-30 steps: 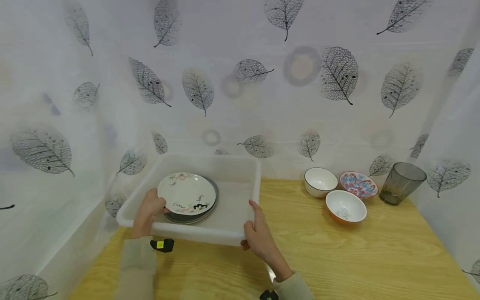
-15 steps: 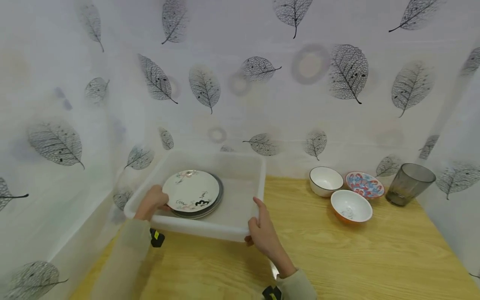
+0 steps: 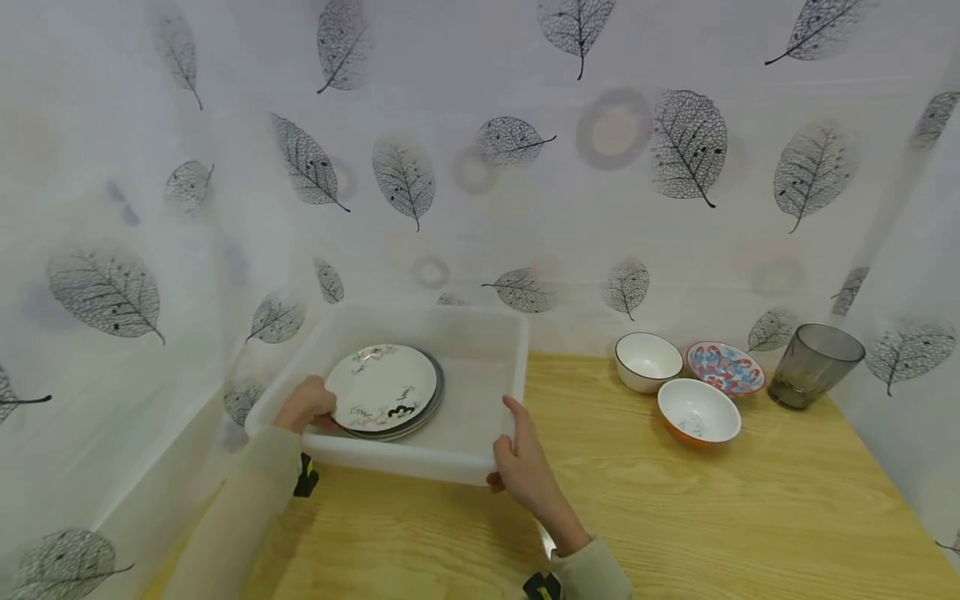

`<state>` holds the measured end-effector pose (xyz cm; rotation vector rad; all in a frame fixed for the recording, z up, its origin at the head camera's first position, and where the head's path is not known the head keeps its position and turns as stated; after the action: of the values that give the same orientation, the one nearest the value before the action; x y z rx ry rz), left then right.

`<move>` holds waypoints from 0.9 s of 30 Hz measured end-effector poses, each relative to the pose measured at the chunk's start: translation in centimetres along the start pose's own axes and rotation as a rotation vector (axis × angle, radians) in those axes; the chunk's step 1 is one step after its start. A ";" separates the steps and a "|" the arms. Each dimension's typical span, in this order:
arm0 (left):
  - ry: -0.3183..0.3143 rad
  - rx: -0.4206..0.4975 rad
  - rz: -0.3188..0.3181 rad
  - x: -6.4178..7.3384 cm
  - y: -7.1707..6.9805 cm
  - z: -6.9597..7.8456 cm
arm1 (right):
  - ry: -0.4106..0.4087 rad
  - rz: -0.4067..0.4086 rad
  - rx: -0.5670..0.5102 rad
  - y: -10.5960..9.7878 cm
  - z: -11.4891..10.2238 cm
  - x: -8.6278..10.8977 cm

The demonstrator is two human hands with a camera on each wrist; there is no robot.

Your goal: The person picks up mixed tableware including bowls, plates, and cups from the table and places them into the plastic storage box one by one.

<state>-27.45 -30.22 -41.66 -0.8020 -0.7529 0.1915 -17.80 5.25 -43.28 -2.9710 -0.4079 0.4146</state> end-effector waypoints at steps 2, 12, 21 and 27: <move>0.005 -0.046 0.018 -0.1 0.1 -0.1 | 0.005 -0.004 0.004 0.0 0.1 0.0; -0.014 -0.168 0.016 0.4 0.2 0.2 | 0.007 -0.004 0.001 0.1 0.4 0.1; -0.011 -0.147 -0.028 0.4 0.0 0.2 | 0.004 0.002 0.004 0.2 0.0 -0.1; -0.005 -0.158 -0.064 0.0 0.2 0.5 | -0.001 0.000 -0.002 0.0 0.0 -0.1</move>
<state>-27.76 -29.84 -41.56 -0.9261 -0.8049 0.0768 -17.87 5.24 -43.23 -2.9727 -0.4083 0.4158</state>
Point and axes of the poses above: each hand's wrist, its own x-axis away from the middle knuckle, its own y-axis out of the palm, z = x × y, the point moved 1 cm from there along -x, towards the middle knuckle, and after that the axes turned 14 degrees about -y, right-handed, at the moved point
